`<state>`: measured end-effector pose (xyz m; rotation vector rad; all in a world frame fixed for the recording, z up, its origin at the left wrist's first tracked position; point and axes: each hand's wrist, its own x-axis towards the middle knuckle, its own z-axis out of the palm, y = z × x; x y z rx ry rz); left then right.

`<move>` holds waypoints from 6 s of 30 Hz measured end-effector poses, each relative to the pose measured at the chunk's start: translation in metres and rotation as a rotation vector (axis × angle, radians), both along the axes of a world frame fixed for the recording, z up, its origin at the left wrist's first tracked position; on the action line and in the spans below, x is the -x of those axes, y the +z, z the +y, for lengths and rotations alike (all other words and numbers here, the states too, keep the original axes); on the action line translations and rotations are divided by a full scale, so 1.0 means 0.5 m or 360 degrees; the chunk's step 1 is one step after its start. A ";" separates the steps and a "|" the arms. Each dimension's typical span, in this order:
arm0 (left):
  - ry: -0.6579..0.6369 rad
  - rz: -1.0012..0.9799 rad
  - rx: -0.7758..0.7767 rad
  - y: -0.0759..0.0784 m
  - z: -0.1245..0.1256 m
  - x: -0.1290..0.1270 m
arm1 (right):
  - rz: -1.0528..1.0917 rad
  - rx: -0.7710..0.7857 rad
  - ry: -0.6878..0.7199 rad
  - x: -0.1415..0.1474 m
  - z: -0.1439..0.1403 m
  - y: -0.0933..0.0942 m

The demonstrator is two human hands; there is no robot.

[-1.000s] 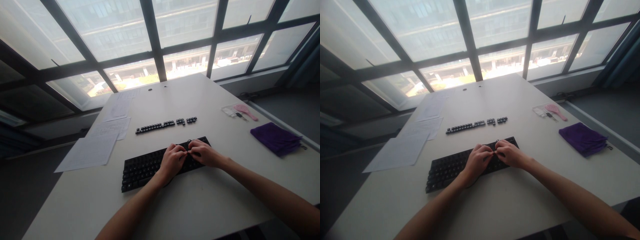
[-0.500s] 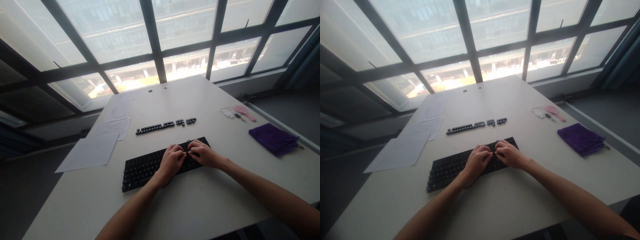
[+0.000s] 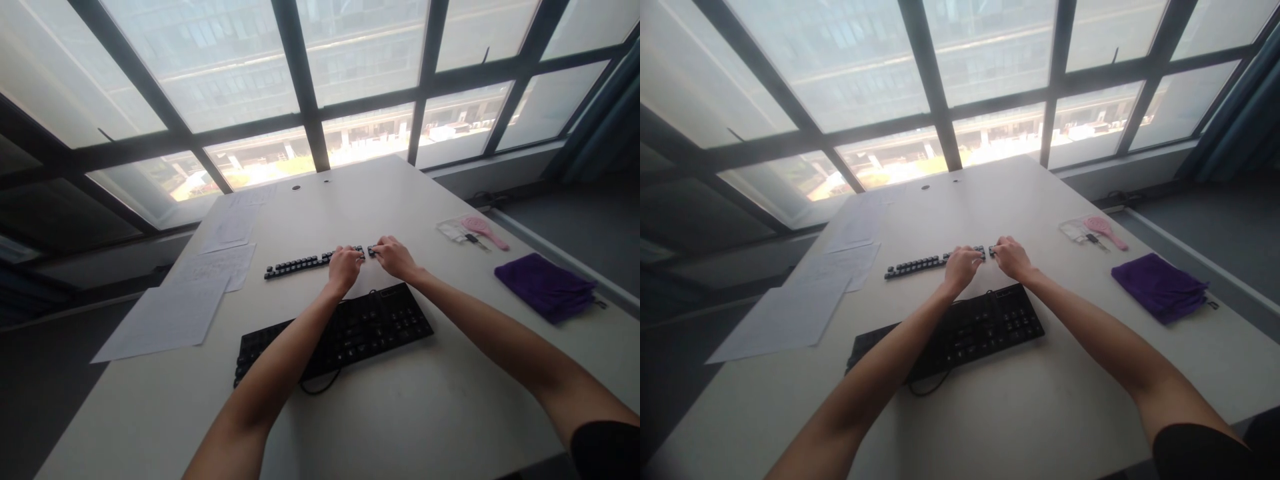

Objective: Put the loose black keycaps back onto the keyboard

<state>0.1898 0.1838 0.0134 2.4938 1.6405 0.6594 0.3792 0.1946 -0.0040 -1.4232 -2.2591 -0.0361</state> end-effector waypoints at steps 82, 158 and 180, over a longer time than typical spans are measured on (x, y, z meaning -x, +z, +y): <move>-0.0469 -0.0178 -0.0046 -0.019 -0.283 0.017 | 0.0463 0.0252 0.0660 -0.059 -0.282 -0.010; -0.0440 -0.0576 0.0206 -0.010 -0.240 -0.068 | 0.0537 0.0318 0.0778 -0.133 -0.244 0.019; -0.0562 -0.0009 -0.0113 -0.022 -0.273 -0.069 | 0.0153 0.0251 0.0429 -0.138 -0.309 -0.015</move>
